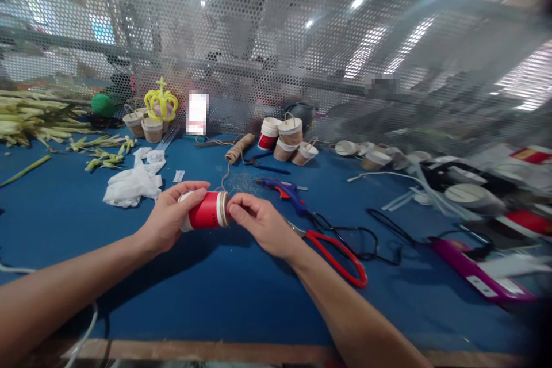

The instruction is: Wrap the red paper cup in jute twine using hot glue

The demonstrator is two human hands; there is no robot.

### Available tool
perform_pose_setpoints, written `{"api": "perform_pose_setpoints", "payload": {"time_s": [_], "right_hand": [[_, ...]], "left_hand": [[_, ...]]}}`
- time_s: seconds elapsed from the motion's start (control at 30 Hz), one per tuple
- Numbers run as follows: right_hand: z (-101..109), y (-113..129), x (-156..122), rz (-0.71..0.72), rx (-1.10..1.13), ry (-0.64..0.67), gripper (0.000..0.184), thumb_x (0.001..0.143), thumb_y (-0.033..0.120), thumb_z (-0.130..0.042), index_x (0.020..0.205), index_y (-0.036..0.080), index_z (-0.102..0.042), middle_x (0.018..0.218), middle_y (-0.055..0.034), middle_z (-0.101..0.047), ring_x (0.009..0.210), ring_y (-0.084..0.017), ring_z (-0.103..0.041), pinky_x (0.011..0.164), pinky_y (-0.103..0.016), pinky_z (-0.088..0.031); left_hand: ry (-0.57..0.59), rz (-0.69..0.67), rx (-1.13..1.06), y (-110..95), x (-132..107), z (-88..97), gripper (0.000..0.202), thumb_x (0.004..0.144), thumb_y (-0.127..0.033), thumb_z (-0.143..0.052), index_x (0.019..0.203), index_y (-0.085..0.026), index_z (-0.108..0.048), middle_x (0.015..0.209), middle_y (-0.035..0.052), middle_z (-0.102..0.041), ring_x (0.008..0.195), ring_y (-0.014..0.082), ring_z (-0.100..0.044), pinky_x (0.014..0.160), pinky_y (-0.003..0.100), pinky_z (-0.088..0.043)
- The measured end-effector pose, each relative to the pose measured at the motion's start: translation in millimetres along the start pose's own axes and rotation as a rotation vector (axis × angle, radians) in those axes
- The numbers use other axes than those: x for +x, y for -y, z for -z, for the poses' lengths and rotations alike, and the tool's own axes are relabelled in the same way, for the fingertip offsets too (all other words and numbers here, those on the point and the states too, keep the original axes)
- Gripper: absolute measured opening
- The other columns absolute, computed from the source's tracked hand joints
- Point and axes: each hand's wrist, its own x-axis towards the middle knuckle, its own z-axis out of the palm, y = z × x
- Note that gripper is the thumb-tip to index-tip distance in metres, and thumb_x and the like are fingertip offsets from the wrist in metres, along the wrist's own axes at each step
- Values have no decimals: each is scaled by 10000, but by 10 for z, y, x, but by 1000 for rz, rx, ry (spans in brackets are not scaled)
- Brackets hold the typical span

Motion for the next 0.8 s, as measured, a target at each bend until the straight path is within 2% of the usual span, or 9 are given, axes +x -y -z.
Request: {"api": "perform_pose_setpoints", "payload": {"time_s": [0.13, 0.27, 0.37, 0.47, 0.57, 0.67, 0.8], "right_hand": [[13, 9, -6, 9, -8, 7, 234, 822, 374, -479, 686, 186, -503, 664, 18, -486, 629, -111, -441, 634, -248, -378], [20, -8, -11, -16, -33, -47, 263, 821, 395, -472, 657, 190, -471, 627, 29, -451, 576, -101, -402, 575, -242, -349], [9, -19, -8, -40, -27, -72, 206, 801, 379, -504, 721, 189, -490, 669, 20, -489, 603, -106, -436, 592, -245, -368], [-1, -5, -6, -20, 0, -40, 167, 805, 353, -503, 790, 188, -525, 720, 4, -532, 658, -117, -481, 640, -251, -396], [5, 23, -11, -6, -34, -10, 233, 827, 377, -470, 707, 190, -540, 668, 4, -528, 624, -116, -475, 620, -250, -398], [17, 34, -14, 2, -52, -49, 306, 822, 423, -468, 627, 191, -510, 626, 10, -503, 595, -112, -455, 604, -248, -393], [8, 15, -12, -16, -31, -76, 264, 810, 425, -486, 689, 192, -519, 670, 2, -526, 630, -120, -473, 634, -258, -405]], "left_hand": [[-21, 5, 7, -9, 0, -12, 332, 608, -316, -732, 856, -123, -626, 664, 15, -652, 491, 97, -568, 454, 188, -445], [-35, 5, 3, -17, 7, -19, 345, 597, -319, -738, 853, -119, -623, 652, 13, -648, 489, 95, -565, 447, 182, -436], [-26, 1, -8, -9, 17, -11, 343, 605, -325, -737, 855, -121, -620, 653, 11, -648, 479, 86, -554, 446, 178, -433], [-11, -2, -19, 7, 28, 6, 333, 622, -323, -730, 863, -122, -620, 666, 15, -651, 482, 85, -552, 454, 181, -436], [-9, 2, -20, 21, 37, 20, 330, 626, -321, -729, 867, -122, -620, 668, 14, -647, 492, 93, -559, 462, 190, -440], [-9, 6, -11, 23, 38, 19, 341, 620, -326, -731, 872, -123, -621, 662, 12, -646, 490, 95, -558, 459, 190, -436], [-34, 3, -7, 12, 29, -2, 335, 608, -330, -732, 845, -119, -623, 655, 11, -644, 478, 87, -547, 452, 186, -431]]}}
